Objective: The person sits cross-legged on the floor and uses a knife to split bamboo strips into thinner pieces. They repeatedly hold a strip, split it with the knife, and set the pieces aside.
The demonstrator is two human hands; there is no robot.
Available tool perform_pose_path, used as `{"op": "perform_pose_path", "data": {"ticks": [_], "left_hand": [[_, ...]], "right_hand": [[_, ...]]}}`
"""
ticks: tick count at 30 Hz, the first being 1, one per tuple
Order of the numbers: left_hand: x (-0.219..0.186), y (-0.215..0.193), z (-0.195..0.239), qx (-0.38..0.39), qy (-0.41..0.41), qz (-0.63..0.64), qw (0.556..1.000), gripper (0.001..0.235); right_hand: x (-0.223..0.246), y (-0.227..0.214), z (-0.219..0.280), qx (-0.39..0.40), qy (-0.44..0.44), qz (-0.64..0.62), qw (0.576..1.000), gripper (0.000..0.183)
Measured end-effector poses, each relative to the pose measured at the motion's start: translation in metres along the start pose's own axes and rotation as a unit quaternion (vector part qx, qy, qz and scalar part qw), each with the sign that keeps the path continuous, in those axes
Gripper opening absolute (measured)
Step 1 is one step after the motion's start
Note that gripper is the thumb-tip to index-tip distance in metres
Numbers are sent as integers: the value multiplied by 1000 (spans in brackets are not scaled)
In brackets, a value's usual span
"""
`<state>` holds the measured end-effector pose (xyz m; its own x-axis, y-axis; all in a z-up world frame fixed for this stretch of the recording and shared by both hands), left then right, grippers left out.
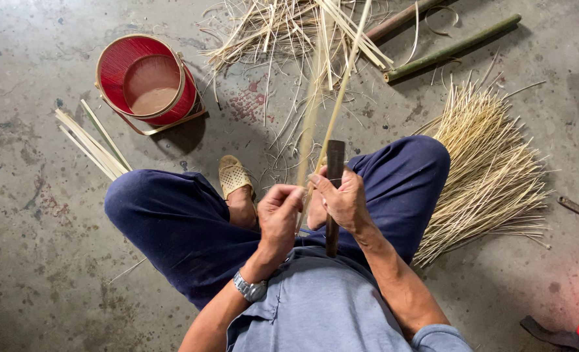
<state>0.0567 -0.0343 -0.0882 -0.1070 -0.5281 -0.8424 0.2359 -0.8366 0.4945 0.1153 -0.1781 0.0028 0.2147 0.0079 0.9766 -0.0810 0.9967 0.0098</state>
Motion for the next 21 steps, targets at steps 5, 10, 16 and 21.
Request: {"op": "perform_pose_path", "data": {"ticks": [5, 10, 16, 21], "left_hand": [[-14, -44, -31, -54, 37, 72, 995, 10], [-16, -47, -35, -75, -15, 125, 989, 14], [-20, -40, -39, -59, -34, 151, 986, 14], [-21, -36, -38, -45, -28, 142, 988, 16]], "right_hand": [[-20, -28, -6, -18, 52, -103, 993, 10], [-49, -24, -25, -10, 64, -106, 992, 10], [-67, -14, -31, 3, 105, -110, 988, 9], [-66, -10, -34, 29, 117, -89, 989, 13]]}}
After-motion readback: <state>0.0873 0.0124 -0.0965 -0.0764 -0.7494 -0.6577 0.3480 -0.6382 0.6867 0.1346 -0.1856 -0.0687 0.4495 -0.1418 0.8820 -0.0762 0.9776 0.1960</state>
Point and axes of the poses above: each hand's wrist, its own z-axis away from the middle knuckle, its own y-axis out of the palm, x = y × z, the point moved 5 cm from there along -z, towards the middle knuckle, and after that the axes turned 3 degrees about y, right-handed, at the moved point
